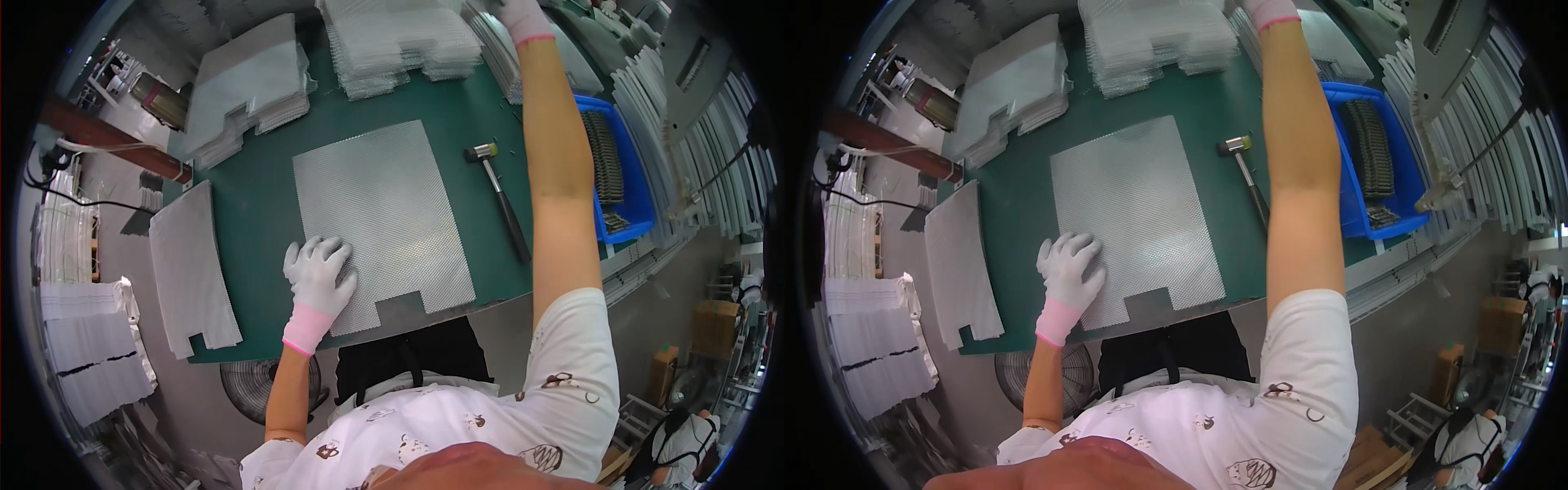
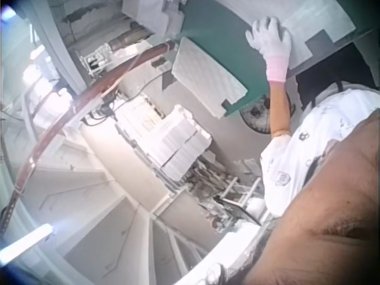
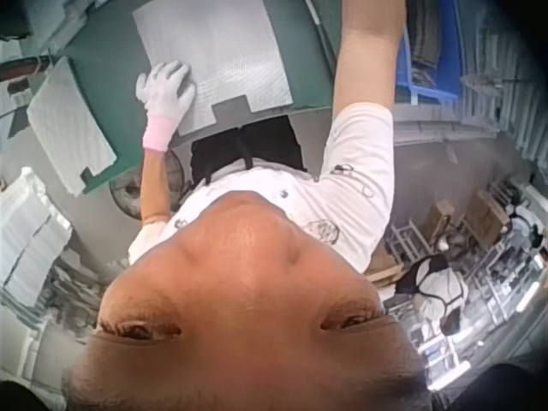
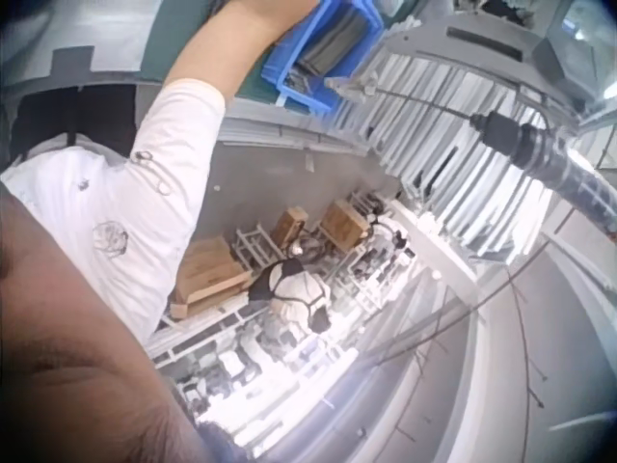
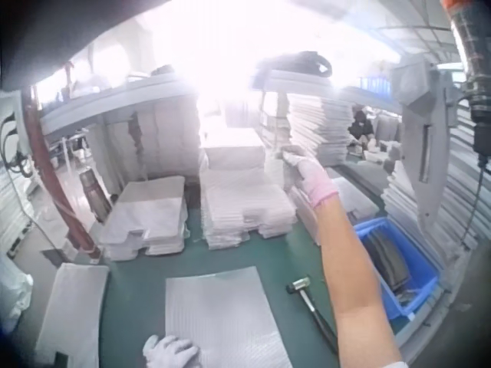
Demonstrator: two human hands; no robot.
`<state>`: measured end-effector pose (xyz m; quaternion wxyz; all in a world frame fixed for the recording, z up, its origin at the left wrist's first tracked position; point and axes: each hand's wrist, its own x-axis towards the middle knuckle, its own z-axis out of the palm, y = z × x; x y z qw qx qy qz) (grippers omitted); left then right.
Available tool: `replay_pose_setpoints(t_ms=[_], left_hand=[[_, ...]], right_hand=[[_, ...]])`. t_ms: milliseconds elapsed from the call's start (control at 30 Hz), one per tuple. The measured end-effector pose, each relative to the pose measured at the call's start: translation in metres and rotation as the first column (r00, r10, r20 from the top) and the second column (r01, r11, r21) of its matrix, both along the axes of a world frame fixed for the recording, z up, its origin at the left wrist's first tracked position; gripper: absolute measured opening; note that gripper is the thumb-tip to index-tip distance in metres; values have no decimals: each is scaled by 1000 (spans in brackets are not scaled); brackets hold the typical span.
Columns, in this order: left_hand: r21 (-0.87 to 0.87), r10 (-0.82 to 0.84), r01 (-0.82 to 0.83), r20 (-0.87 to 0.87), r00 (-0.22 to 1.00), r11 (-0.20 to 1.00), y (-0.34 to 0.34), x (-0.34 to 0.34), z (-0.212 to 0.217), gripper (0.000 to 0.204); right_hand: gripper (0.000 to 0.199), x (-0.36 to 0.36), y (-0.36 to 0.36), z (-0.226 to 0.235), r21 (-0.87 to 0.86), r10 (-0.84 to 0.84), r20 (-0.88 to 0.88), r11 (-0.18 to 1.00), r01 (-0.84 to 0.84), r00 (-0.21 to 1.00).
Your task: The recorder is seen assembling metal mesh filters by attaching small plastic handles and fitting a metal frame around the mesh, then securing it using tools.
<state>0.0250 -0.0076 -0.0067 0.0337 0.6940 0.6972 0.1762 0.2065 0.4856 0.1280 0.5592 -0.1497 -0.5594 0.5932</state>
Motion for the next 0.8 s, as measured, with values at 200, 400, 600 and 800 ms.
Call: replay_pose_setpoints(t_ms=[200, 400, 600, 800], left_hand=[[475, 58, -5, -97, 994, 880, -5, 0, 17, 31], [461, 150, -493, 599, 786, 738, 9, -10, 52, 35], [97, -17, -297, 966, 260, 950, 9, -48, 49, 64], [-80, 280, -415, 848, 449, 906, -30, -1, 31, 63]], right_hand=[[20, 2, -99, -33, -130, -79, 162, 986, 101, 984], [19, 18, -169, -43, -56, 36, 1, 998, -36, 999], [18, 43, -306, -63, -156, 90, 117, 985, -71, 989], [32, 76, -388, -95, 60, -230, 748, 957, 283, 622]])
